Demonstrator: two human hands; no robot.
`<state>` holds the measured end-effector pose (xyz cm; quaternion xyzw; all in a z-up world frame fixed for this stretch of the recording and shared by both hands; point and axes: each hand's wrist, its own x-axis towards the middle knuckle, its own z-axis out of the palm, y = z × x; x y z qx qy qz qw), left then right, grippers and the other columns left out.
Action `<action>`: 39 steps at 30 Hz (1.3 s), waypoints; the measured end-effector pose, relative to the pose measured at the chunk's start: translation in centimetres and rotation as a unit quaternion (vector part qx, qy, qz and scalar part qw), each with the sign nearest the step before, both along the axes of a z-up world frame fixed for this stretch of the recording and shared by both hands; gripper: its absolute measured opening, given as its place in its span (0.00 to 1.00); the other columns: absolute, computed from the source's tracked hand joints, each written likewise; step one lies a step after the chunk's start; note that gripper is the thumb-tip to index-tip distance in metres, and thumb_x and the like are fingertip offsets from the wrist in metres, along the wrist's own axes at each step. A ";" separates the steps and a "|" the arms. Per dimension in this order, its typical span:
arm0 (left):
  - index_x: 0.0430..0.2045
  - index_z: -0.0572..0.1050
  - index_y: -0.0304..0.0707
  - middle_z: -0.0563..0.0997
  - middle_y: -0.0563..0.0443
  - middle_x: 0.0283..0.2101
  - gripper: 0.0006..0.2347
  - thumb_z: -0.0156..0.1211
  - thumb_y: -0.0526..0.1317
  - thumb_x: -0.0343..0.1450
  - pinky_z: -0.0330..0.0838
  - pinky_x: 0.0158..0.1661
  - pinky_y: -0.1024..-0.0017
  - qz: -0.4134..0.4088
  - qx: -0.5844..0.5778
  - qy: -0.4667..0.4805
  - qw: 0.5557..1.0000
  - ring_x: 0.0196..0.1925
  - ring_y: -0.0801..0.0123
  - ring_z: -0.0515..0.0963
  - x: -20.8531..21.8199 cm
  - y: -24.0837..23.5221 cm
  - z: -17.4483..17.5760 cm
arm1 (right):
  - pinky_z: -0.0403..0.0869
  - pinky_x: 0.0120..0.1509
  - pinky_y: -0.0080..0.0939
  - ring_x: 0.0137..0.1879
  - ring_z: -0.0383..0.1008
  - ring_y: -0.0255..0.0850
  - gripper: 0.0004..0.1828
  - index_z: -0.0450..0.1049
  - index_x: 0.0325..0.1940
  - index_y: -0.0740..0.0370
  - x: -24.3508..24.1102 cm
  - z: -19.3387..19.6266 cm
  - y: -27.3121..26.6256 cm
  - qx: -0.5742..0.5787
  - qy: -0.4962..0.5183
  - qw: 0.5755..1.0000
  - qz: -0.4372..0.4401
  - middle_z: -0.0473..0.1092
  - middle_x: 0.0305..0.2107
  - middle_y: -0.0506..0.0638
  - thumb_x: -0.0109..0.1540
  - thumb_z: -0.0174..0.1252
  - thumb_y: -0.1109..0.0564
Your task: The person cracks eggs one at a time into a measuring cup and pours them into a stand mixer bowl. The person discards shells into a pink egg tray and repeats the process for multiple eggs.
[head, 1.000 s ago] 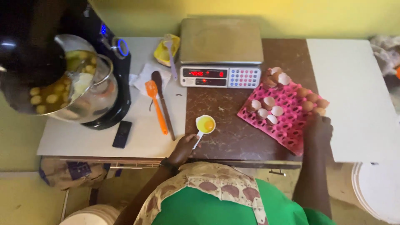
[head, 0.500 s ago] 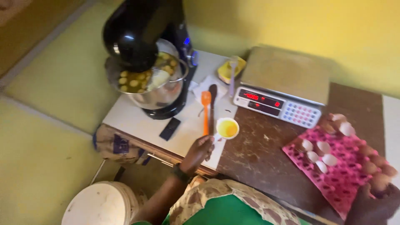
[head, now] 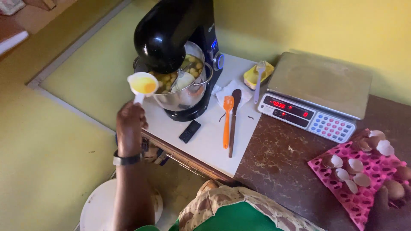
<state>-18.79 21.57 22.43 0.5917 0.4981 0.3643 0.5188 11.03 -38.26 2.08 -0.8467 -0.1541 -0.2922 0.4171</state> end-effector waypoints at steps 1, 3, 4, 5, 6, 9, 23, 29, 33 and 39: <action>0.44 0.82 0.44 0.70 0.61 0.26 0.10 0.50 0.36 0.83 0.65 0.25 0.75 0.014 0.005 0.043 0.999 0.25 0.77 0.67 0.3 0.7 0.6 | 0.86 0.59 0.54 0.58 0.88 0.55 0.27 0.90 0.83 0.73 1.0 -2.6 -0.9 -0.060 0.002 0.988 -0.143 0.88 0.58 0.64 0.79 0.74 0.60; 0.46 0.83 0.42 0.70 0.59 0.27 0.11 0.48 0.38 0.84 0.62 0.28 0.67 -0.011 0.130 0.095 0.987 0.28 0.73 0.66 0.1 5.7 -3.3 | 0.83 0.62 0.58 0.60 0.86 0.62 0.27 0.84 0.82 0.84 1.6 -4.3 -1.8 -0.021 -0.010 0.996 -0.088 0.84 0.60 0.74 0.78 0.71 0.69; 0.48 0.84 0.40 0.70 0.57 0.29 0.13 0.47 0.39 0.85 0.60 0.32 0.60 -0.031 0.250 0.146 0.957 0.30 0.69 0.65 0.0 8.2 -5.3 | 0.82 0.66 0.62 0.62 0.83 0.70 0.27 0.78 0.82 0.95 1.9 -5.1 -2.3 0.015 -0.024 0.999 -0.027 0.80 0.62 0.84 0.78 0.68 0.79; 0.48 0.84 0.40 0.70 0.57 0.29 0.13 0.47 0.39 0.85 0.60 0.32 0.60 -0.035 0.252 0.144 0.956 0.30 0.69 0.65 0.3 8.7 -5.4 | 0.82 0.66 0.62 0.62 0.83 0.70 0.27 0.78 0.82 0.95 0.8 -2.6 -1.8 0.016 -0.025 0.999 -0.031 0.80 0.62 0.84 0.78 0.68 0.79; 0.61 0.81 0.37 0.77 0.42 0.47 0.15 0.48 0.39 0.85 0.69 0.44 0.52 -0.037 0.306 0.180 0.934 0.47 0.52 0.75 0.6 9.2 -5.6 | 0.81 0.61 0.62 0.58 0.85 0.67 0.28 0.83 0.84 0.82 -0.4 -0.1 -1.3 -0.056 0.048 0.993 -0.089 0.83 0.58 0.75 0.79 0.69 0.67; 0.73 0.79 0.30 0.85 0.25 0.64 0.20 0.49 0.38 0.86 0.79 0.55 0.44 -0.040 0.407 0.227 0.884 0.62 0.34 0.85 1.0 11.9 -6.9 | 0.79 0.59 0.62 0.56 0.84 0.62 0.21 0.84 0.78 0.73 -3.3 5.8 0.5 -0.096 0.129 0.981 -0.104 0.82 0.54 0.66 0.80 0.67 0.62; 0.66 0.84 0.34 0.90 0.33 0.54 0.15 0.55 0.33 0.86 0.81 0.42 0.43 0.005 0.515 0.312 0.798 0.51 0.38 0.87 1.6 13.3 -5.5 | 0.83 0.51 0.54 0.48 0.89 0.53 0.22 0.89 0.80 0.64 -2.6 2.1 -0.8 -0.177 0.123 0.956 -0.200 0.87 0.47 0.61 0.85 0.75 0.50; 0.68 0.84 0.34 0.87 0.36 0.46 0.15 0.58 0.32 0.86 0.81 0.34 0.48 0.027 0.561 0.356 0.747 0.42 0.42 0.87 1.2 13.4 -6.0 | 0.81 0.58 0.61 0.58 0.81 0.67 0.27 0.80 0.81 0.91 1.8 -3.5 -2.4 -0.004 0.014 0.998 -0.060 0.79 0.60 0.82 0.79 0.73 0.71; 0.70 0.85 0.35 0.88 0.35 0.44 0.17 0.57 0.32 0.86 0.84 0.32 0.49 0.028 0.558 0.373 0.741 0.39 0.43 0.89 0.8 12.6 -6.0 | 0.83 0.54 0.58 0.53 0.81 0.63 0.25 0.80 0.78 0.84 1.5 -3.3 -1.8 0.007 0.009 0.998 -0.058 0.78 0.58 0.78 0.77 0.72 0.74; 0.70 0.82 0.44 0.74 0.64 0.31 0.19 0.50 0.37 0.85 0.69 0.25 0.83 0.036 0.054 -0.011 0.998 0.25 0.82 0.70 0.8 7.2 -4.1 | 0.80 0.60 0.56 0.57 0.80 0.60 0.23 0.77 0.77 0.75 1.3 -3.4 -0.7 0.047 0.066 0.995 -0.053 0.78 0.60 0.72 0.77 0.70 0.68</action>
